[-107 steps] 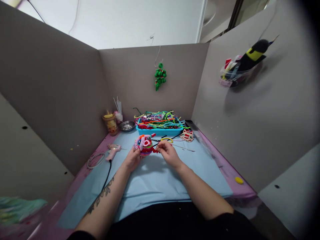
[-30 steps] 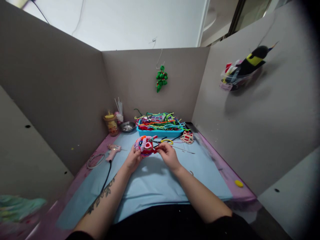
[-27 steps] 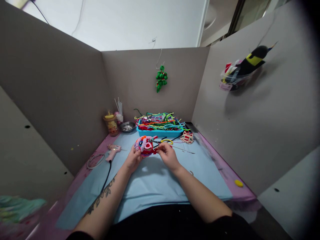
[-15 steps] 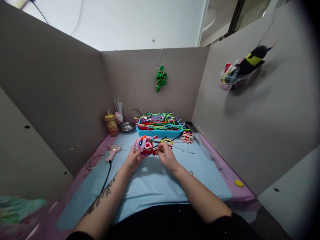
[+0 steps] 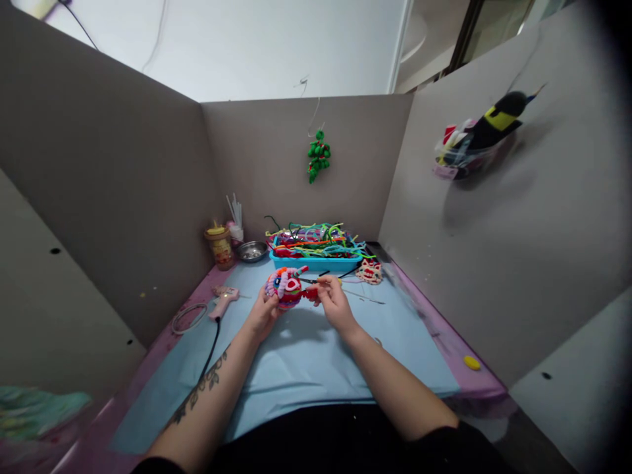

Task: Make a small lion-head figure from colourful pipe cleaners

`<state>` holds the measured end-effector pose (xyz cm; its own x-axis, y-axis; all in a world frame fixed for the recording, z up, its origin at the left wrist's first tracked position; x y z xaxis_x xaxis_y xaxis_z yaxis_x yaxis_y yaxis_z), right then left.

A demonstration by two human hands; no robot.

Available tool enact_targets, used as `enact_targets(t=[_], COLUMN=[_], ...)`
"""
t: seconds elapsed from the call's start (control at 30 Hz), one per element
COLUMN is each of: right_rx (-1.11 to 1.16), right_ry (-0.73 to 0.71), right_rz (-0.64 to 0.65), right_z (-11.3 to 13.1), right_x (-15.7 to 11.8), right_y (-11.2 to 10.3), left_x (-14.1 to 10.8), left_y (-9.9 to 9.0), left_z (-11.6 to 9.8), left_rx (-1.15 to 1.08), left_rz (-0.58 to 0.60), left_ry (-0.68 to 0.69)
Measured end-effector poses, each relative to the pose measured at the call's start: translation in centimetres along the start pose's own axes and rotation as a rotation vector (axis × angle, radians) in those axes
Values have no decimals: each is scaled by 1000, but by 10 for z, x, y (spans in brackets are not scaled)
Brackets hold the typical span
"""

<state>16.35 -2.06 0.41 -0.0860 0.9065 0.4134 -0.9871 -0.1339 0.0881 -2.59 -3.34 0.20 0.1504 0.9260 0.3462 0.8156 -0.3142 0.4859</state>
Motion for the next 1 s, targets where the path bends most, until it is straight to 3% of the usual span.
enact_targets(t=[0.13, 0.43, 0.83, 1.0], right_rx=[84, -326, -464, -509], right_ry=[27, -170, -223, -222], right_rz=[37, 45, 46, 51], right_z=[-1, 12, 15, 11], right_x=[2, -4, -7, -7], right_y=[2, 7, 9, 9], left_x=[0, -3, -2, -6], left_y=[-2, -1, -12, -9], left_z=[1, 1, 15, 15], left_rx=[-4, 22, 22, 76], left_rz=[7, -38, -89, -75], left_ry=[-6, -102, -287, -279])
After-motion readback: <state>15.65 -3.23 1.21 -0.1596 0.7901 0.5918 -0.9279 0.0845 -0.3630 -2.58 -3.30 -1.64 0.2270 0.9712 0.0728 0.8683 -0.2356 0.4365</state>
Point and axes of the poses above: each hand's wrist, its own x-axis towards the middle knuckle, its own y-axis out of the palm, z = x × y, the point moved 1 cm from there along x, towards the middle knuckle, and after that the axes turned 5 degrees about y, right-handed, at the moved point
